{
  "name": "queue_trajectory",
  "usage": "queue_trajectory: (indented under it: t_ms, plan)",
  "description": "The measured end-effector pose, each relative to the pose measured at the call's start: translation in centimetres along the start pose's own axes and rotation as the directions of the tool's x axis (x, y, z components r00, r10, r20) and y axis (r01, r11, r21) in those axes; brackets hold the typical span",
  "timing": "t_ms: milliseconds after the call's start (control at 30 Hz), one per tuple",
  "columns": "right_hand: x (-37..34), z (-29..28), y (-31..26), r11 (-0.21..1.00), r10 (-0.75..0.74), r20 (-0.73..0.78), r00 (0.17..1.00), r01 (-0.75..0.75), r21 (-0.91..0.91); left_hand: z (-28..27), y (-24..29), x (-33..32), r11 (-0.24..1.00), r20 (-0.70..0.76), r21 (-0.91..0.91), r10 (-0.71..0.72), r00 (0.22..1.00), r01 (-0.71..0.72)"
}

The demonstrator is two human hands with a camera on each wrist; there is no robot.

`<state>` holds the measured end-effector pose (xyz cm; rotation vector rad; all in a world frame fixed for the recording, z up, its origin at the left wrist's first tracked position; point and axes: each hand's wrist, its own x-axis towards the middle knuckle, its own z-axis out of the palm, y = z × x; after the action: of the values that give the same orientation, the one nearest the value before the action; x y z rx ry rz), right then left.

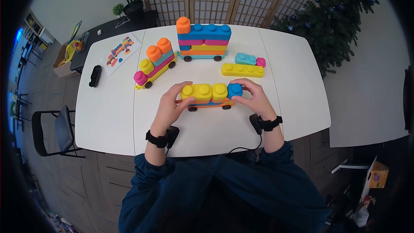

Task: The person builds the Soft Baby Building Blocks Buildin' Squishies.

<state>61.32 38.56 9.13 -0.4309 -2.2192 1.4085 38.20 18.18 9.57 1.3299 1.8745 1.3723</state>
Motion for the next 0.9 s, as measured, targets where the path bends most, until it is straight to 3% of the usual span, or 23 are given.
queue_trajectory:
  t_ms: [167,367,567,633,900]
  plan:
    - [-0.2,0.5,0.9,0.999,-0.023,-0.054,0.998,0.024,0.021,0.1,0.1,0.1,0.999,0.007,-0.038,-0.019,1.000,0.019]
    - [-0.2,1.0,0.7,0.999,-0.036,-0.082,0.996,0.035,-0.013,0.1,-0.5,0.1,0.998,-0.022,0.014,0.058,0.998,-0.057]
    - [-0.2,1.2,0.6,0.999,-0.036,-0.093,0.995,0.034,-0.029,0.1,-0.2,0.2,0.999,-0.019,0.008,0.048,0.999,-0.048]
    - [-0.3,1.4,0.5,0.999,-0.033,-0.097,0.995,0.031,-0.022,-0.2,0.1,0.2,1.000,0.035,-0.012,-0.028,0.999,0.028]
    - [-0.4,1.7,0.7,1.000,-0.024,-0.123,0.992,0.022,-0.019,0.0,-0.2,0.1,1.000,0.002,-0.031,-0.006,1.000,0.006]
